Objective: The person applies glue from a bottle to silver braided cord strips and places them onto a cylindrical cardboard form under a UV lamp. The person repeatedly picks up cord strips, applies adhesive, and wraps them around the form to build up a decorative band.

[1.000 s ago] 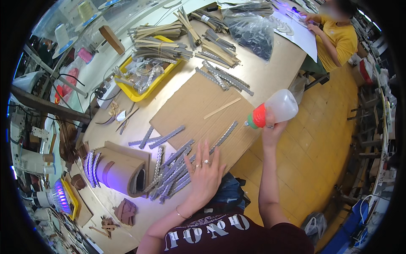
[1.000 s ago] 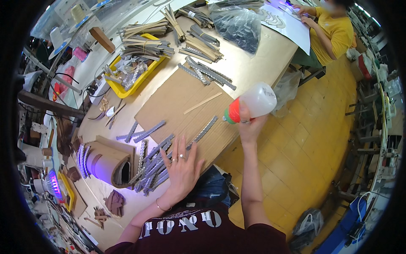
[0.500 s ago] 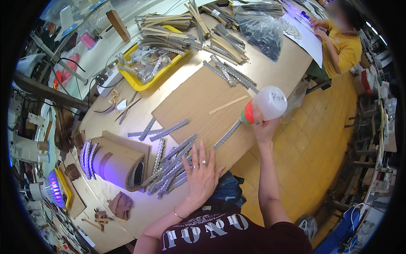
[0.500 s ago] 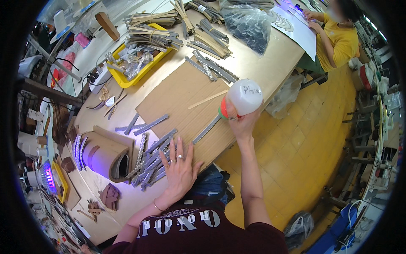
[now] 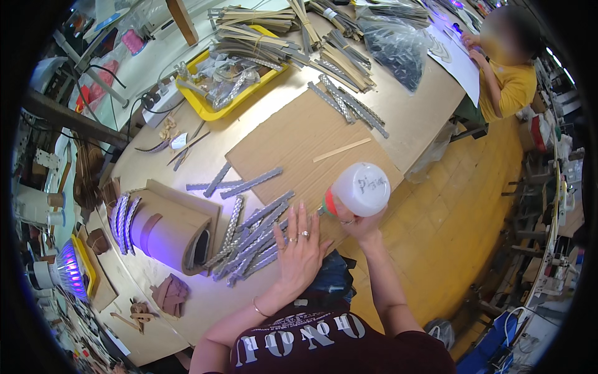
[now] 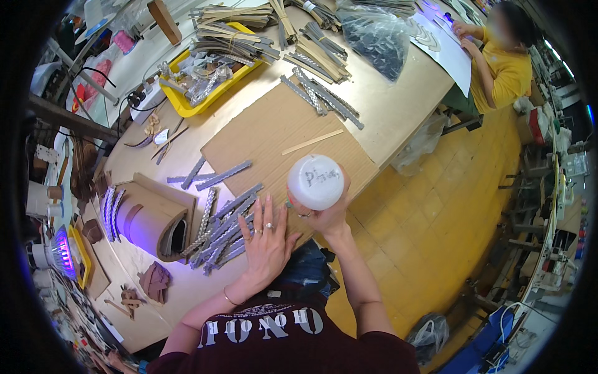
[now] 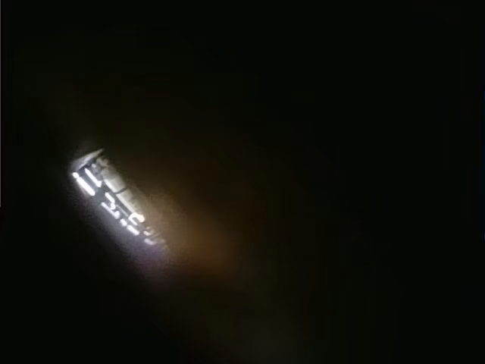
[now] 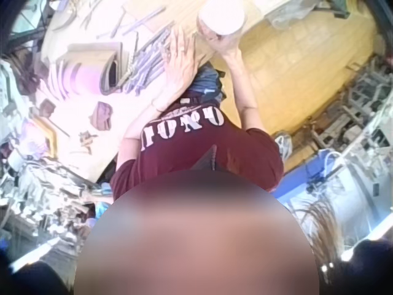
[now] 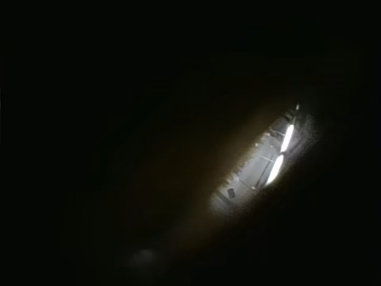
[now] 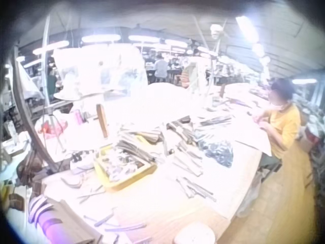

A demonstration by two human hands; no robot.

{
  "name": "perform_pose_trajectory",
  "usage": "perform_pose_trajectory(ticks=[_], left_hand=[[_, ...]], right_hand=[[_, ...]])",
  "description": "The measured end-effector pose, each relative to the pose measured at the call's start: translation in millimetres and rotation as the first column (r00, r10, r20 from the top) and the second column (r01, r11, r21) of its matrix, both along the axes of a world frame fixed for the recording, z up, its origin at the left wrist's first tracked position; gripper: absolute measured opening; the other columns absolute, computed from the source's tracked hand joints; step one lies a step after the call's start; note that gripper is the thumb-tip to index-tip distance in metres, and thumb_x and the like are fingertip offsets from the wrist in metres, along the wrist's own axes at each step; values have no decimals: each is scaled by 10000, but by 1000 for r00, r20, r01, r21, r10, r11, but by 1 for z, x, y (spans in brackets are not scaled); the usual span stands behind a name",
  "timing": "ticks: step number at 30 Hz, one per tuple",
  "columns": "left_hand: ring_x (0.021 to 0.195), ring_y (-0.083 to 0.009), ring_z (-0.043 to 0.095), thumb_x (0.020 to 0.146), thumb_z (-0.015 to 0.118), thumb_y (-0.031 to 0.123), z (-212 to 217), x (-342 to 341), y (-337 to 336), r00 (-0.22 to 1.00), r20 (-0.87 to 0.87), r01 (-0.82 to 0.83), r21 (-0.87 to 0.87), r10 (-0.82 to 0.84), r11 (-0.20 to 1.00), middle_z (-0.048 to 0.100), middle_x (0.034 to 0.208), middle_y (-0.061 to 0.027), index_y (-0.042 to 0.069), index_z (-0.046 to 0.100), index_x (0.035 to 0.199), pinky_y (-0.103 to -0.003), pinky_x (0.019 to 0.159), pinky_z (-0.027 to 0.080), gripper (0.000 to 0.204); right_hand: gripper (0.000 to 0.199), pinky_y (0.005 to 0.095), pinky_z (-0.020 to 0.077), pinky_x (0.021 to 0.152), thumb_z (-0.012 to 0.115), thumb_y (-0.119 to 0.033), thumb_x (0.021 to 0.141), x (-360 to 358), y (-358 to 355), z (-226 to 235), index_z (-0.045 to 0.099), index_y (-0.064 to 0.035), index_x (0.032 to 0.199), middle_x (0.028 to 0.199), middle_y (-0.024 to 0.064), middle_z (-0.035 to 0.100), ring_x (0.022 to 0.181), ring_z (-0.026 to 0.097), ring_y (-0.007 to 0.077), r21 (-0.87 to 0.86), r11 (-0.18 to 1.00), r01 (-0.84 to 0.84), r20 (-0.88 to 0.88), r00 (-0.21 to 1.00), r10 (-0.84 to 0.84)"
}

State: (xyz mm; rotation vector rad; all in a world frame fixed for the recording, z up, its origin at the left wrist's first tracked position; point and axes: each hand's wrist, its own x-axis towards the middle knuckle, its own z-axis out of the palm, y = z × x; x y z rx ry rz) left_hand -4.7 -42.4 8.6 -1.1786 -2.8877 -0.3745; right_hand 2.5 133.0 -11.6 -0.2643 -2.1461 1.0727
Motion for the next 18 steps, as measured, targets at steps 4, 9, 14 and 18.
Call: perform_pose_trajectory(ticks=[4, 9, 14, 18], left_hand=[[1447, -363, 215, 876, 621, 442, -1, -1, -1, 1000, 2, 6, -4, -6, 1000, 307, 1524, -218, 71, 522, 1362, -610, 1126, -42, 620], [1451, -344, 223, 884, 593, 460, -2, 0, 0, 999, -33, 6, -15, -7, 1000, 318, 1523, -214, 57, 506, 1374, -600, 1134, -3, 640], [1451, -342, 226, 888, 588, 458, -4, 1, -1, 999, -32, 0, -10, -1, 1000, 316, 1525, -212, 54, 497, 1380, -599, 1137, 4, 643], [1450, -358, 216, 885, 597, 465, -5, 1, -1, 1000, -19, 10, -30, -11, 999, 297, 1531, -215, 72, 493, 1388, -625, 1124, 15, 647]], right_hand=[[906, 349, 550, 761, 853, -322, 715, -3, 17, 9, 309, 65, 1329, 1002, 176, 654, 880, 682, 239, 68, 994, 81, -57, 995, -77], [424, 330, 516, 727, 773, -264, 803, -19, 60, 22, 585, 46, 1023, 902, 118, 669, 808, 652, 195, 85, 963, 257, -121, 962, -246], [771, 352, 536, 771, 838, -334, 730, -18, 62, 17, 374, 37, 1222, 968, 159, 650, 886, 673, 229, 84, 963, 257, -70, 965, -251], [817, 355, 536, 784, 838, -372, 720, -4, 25, 4, 369, 66, 1225, 1009, 170, 644, 894, 671, 251, -18, 988, 151, 5, 989, -150]])
